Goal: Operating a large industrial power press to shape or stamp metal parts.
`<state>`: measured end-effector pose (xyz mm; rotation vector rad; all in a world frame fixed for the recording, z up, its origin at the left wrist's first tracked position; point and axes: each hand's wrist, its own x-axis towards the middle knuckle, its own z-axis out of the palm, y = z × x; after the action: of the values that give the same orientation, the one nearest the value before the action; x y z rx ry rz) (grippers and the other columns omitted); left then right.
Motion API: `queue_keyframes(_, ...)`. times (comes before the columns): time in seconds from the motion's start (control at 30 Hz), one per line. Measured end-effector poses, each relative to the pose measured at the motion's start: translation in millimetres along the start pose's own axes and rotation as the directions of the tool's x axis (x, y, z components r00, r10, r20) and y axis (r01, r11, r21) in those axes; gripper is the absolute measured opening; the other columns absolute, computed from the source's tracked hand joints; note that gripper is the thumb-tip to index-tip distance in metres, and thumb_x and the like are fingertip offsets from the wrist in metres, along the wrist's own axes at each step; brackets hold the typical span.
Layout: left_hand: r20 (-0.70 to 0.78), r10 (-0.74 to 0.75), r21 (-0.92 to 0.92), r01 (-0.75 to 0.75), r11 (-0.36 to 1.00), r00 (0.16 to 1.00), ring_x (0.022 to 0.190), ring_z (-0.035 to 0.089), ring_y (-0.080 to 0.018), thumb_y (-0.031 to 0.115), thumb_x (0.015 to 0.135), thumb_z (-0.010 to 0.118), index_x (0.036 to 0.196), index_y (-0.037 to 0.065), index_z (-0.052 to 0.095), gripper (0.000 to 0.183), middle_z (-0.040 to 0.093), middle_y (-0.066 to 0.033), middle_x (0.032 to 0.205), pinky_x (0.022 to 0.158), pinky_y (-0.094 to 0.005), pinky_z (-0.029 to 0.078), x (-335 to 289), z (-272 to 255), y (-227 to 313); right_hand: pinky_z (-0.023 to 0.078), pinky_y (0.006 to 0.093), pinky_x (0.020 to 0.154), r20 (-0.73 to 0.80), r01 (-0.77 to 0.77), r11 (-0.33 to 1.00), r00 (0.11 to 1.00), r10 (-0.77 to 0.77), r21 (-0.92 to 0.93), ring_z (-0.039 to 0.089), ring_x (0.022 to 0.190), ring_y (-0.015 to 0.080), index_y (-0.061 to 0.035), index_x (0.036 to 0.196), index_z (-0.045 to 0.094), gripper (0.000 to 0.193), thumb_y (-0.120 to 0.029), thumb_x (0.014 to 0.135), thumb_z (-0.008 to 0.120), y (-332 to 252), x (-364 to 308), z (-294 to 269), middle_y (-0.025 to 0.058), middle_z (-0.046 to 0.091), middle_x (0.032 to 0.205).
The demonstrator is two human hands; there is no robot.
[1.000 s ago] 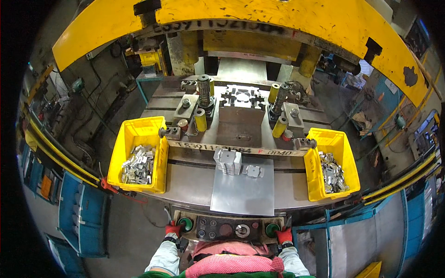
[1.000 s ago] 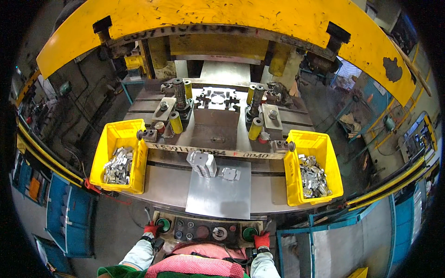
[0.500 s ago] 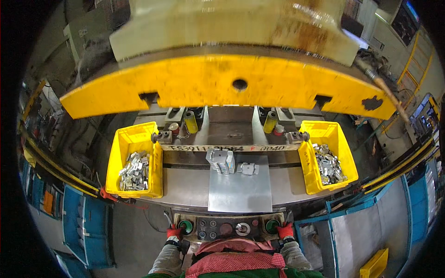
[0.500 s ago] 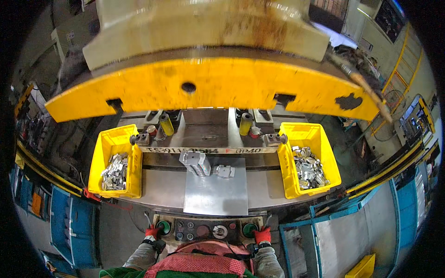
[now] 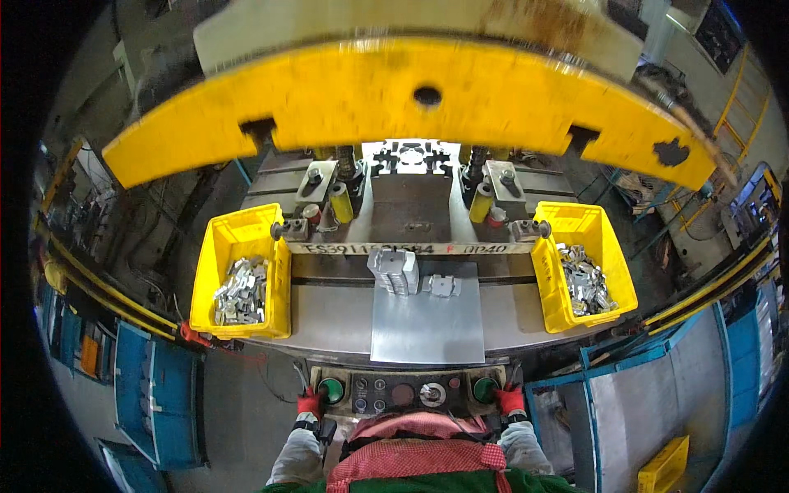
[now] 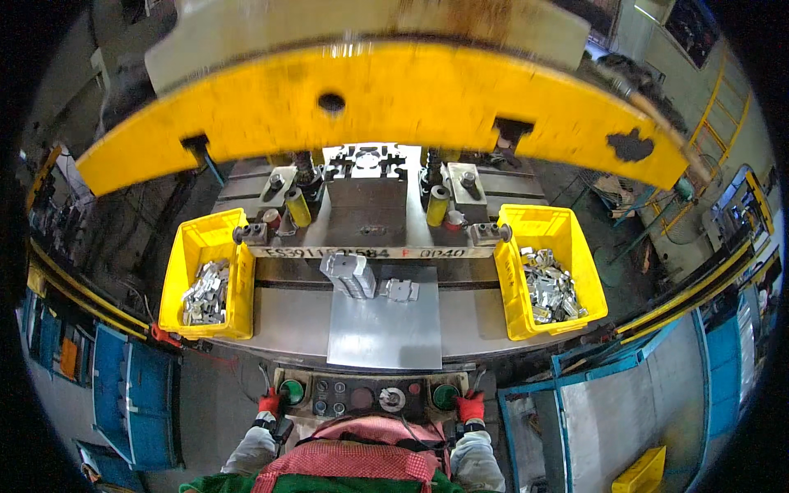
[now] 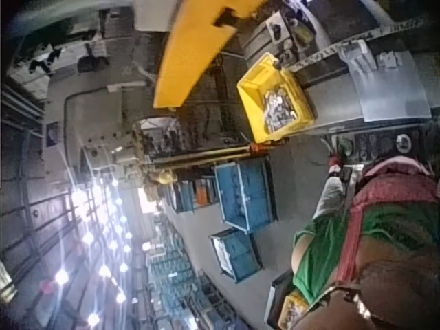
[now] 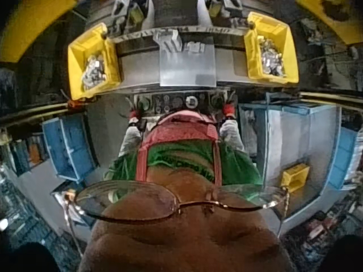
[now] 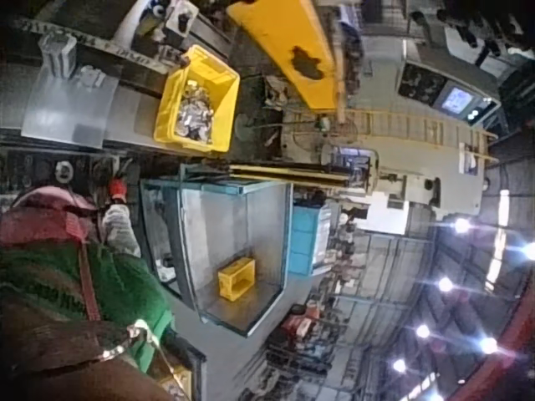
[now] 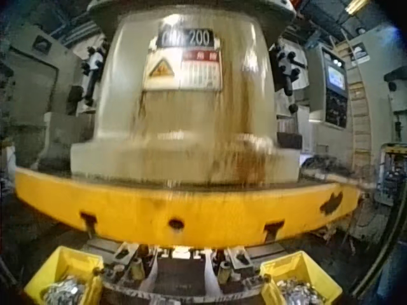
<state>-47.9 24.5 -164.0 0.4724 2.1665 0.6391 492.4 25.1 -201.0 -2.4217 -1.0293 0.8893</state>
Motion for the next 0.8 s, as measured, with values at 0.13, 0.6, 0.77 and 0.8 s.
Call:
queue_keyframes(0.13,-0.271,-0.178,-0.422,0.049,0.905,0.946,0.075,0.053,-0.0208,0.049,0.077,0.05,0.104,-0.003,0.051,0.058,0.058,-0.0115,0.091,0.066,-0.0329,0.042,-3.4,-22.1,-45.0,0.04,0.0348,0.081,-0.116,-0.121,0.599,0.932,0.342,0.792,0.049,0.099,0.0278,0.0061,0.112,0.039,0.055,-0.033,0.077,0.057,23.4,7.9,-21.2,0.0214,0.05,0.11)
queue_keyframes(0.6,0.204,0.872,-0.235,-0.843,0.484,0.444,0.083,0.053,-0.0135,0.03,0.077,0.058,0.105,0.001,0.052,0.041,0.058,-0.0065,0.088,0.071,-0.0283,0.042,-147.1,14.1,445.6,0.041,0.034,0.073,-0.095,0.811,0.477,0.534,-0.84,0.337,0.055,0.085,0.0307,-0.0039,0.106,0.048,0.042,-0.028,0.073,0.058,-474.3,-3.2,-163.7,0.0174,0.057,0.091)
queue_keyframes(0.77,0.238,0.768,0.365,-0.787,0.497,0.595,0.077,0.057,-0.0182,0.035,0.071,0.064,0.094,0.004,0.059,0.039,0.062,-0.008,0.085,0.068,-0.0321,0.042,-117.5,67.3,530.1,0.042,0.0354,0.07,-0.029,0.824,0.54,0.552,-0.833,0.168,0.056,0.081,0.0285,-0.0032,0.101,0.05,0.04,-0.029,0.071,0.059,-524.5,75.5,-121.5,0.015,0.059,0.09)
queue_keyframes(0.8,0.182,0.815,0.186,-0.833,0.521,0.55,0.079,0.057,-0.0181,0.033,0.071,0.064,0.095,0.004,0.059,0.038,0.062,-0.0082,0.087,0.07,-0.0318,0.042,-115.6,66.5,526.1,0.042,0.0352,0.07,-0.057,0.812,0.508,0.544,-0.837,0.288,0.056,0.082,0.0279,-0.0029,0.103,0.05,0.042,-0.029,0.071,0.06,-522.6,70.8,-123.3,0.0152,0.058,0.092)
